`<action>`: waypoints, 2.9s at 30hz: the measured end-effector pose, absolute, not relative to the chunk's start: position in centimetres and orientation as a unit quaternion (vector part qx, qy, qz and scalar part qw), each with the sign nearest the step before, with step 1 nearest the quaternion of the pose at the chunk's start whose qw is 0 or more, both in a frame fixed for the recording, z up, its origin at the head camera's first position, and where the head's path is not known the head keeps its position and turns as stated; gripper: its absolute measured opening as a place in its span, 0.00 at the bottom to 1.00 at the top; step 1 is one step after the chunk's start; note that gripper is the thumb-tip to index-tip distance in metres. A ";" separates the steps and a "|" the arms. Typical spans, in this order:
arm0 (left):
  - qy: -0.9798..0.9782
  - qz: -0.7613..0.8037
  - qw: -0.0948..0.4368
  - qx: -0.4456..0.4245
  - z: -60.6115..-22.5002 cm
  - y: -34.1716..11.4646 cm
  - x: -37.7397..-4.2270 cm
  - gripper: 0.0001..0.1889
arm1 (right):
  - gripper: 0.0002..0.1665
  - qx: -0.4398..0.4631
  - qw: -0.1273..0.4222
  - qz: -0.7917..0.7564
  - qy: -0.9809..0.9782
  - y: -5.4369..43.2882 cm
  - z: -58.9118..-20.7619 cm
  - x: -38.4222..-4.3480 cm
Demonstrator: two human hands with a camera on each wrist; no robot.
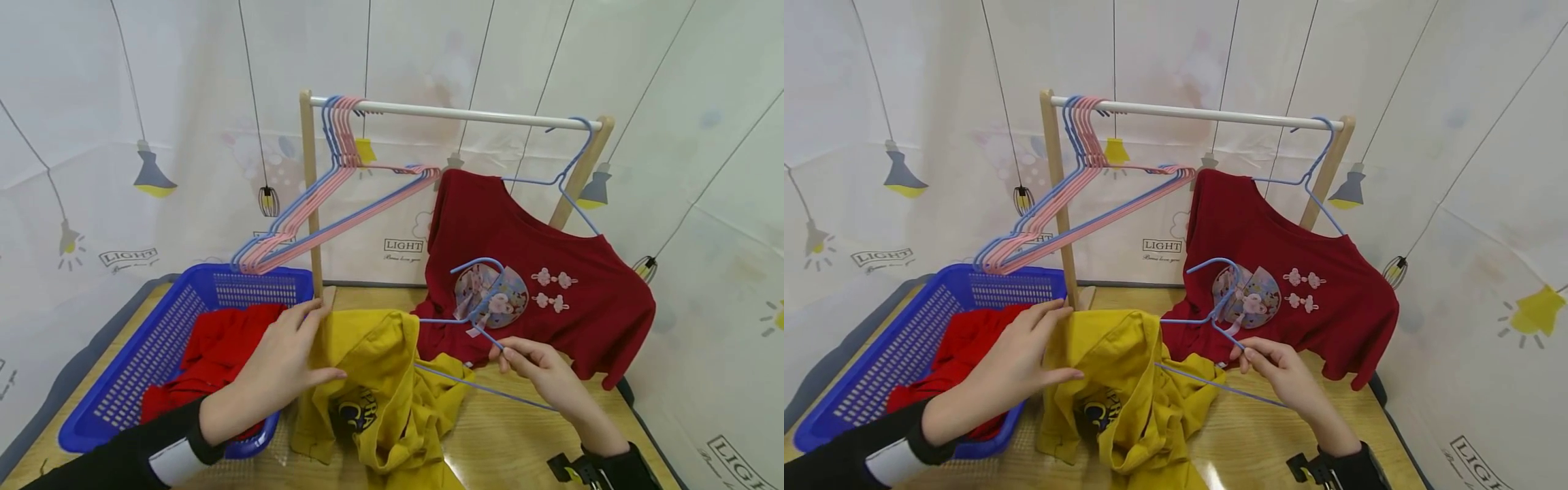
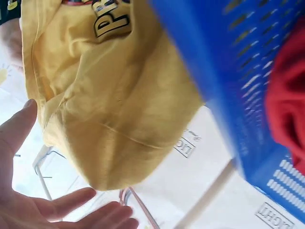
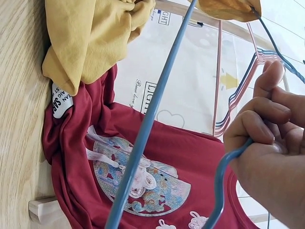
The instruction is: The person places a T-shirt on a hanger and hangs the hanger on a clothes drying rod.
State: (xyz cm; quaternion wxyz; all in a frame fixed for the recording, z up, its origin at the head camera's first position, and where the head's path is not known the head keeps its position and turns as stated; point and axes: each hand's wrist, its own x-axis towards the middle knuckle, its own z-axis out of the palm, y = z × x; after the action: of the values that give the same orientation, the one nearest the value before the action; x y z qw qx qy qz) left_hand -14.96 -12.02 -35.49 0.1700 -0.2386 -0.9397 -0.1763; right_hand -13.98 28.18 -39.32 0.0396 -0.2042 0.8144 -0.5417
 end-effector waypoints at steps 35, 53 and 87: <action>-0.945 -0.139 0.079 -0.286 -30.5 -14.8 -15.0 0.05 | 0.14 -0.232 0.032 -0.563 0.793 29.3 -39.7 -13.6; -0.958 0.014 0.010 -0.286 -29.8 -15.7 -16.5 0.21 | 0.14 -0.294 0.048 -0.580 0.758 28.5 -40.5 -13.9; -0.827 -0.246 0.283 -0.419 -31.0 -5.6 -16.5 0.03 | 0.15 -0.292 0.034 -0.560 0.774 24.8 -39.3 -13.8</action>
State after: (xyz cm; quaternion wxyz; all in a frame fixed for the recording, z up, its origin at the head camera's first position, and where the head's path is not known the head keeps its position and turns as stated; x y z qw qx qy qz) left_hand -16.55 -5.60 -31.02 0.2826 -0.4188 -0.8271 -0.2460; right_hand -13.78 24.76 -39.35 0.0344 -0.2924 0.7745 -0.5599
